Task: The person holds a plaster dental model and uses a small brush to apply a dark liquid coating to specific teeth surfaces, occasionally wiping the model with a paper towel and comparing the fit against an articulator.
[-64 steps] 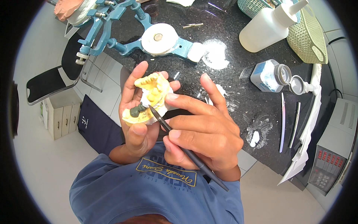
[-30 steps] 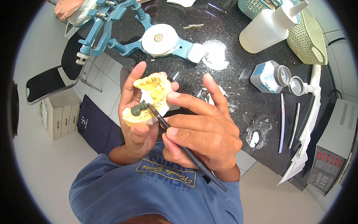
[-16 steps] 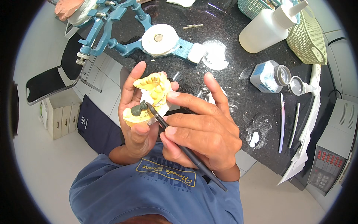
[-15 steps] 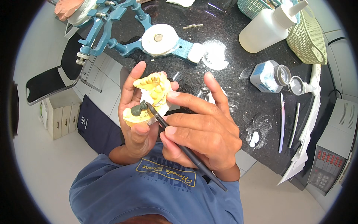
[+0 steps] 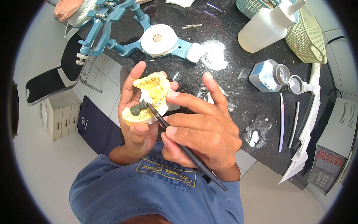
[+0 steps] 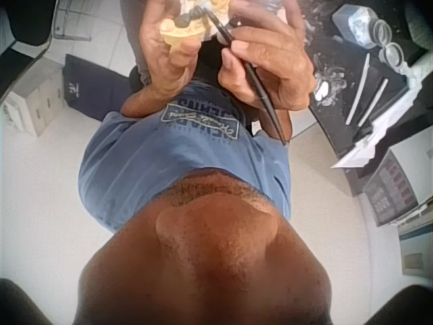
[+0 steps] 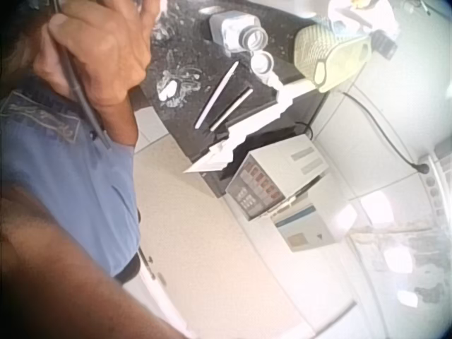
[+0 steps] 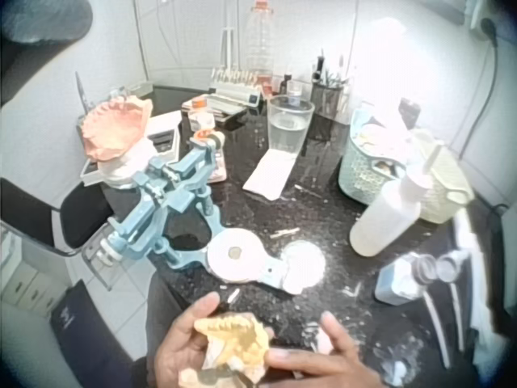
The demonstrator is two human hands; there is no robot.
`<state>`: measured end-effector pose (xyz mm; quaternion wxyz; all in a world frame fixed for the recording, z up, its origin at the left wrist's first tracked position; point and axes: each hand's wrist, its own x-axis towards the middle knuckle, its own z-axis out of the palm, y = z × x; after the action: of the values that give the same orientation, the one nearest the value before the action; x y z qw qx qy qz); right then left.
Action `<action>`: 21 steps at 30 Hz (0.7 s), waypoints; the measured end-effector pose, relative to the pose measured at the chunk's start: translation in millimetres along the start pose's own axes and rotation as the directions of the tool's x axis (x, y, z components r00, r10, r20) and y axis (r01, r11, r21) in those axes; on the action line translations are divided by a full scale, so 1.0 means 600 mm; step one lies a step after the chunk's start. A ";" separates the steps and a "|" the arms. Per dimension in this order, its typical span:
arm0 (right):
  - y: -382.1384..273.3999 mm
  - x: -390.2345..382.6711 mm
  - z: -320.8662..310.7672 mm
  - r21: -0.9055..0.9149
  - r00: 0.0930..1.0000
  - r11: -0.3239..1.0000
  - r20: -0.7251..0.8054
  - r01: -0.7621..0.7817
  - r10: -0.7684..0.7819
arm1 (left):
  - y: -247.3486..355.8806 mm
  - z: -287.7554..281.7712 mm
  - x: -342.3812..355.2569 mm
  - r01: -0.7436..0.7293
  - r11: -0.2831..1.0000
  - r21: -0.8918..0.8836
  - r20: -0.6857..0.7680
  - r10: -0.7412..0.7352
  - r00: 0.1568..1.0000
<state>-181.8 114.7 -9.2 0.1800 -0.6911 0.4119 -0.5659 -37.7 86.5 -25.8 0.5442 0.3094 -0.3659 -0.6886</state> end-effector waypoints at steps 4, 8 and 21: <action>0.000 0.000 -0.002 -0.001 1.000 1.000 0.004 0.008 -0.008 | 0.001 -0.001 0.000 0.010 1.000 -0.002 0.008 -0.010 1.000; -0.001 0.006 -0.009 -0.049 0.997 0.998 0.074 0.028 -0.024 | 0.000 -0.001 0.000 0.003 1.000 -0.003 0.012 -0.003 1.000; 0.001 0.000 -0.001 -0.013 1.000 1.000 0.002 0.002 -0.002 | -0.001 -0.002 0.001 -0.010 1.000 0.014 0.014 0.010 1.000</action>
<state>-182.9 114.5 -9.6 0.1753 -0.6934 0.4146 -0.5626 -37.2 85.6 -26.8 0.5430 0.3065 -0.3760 -0.6855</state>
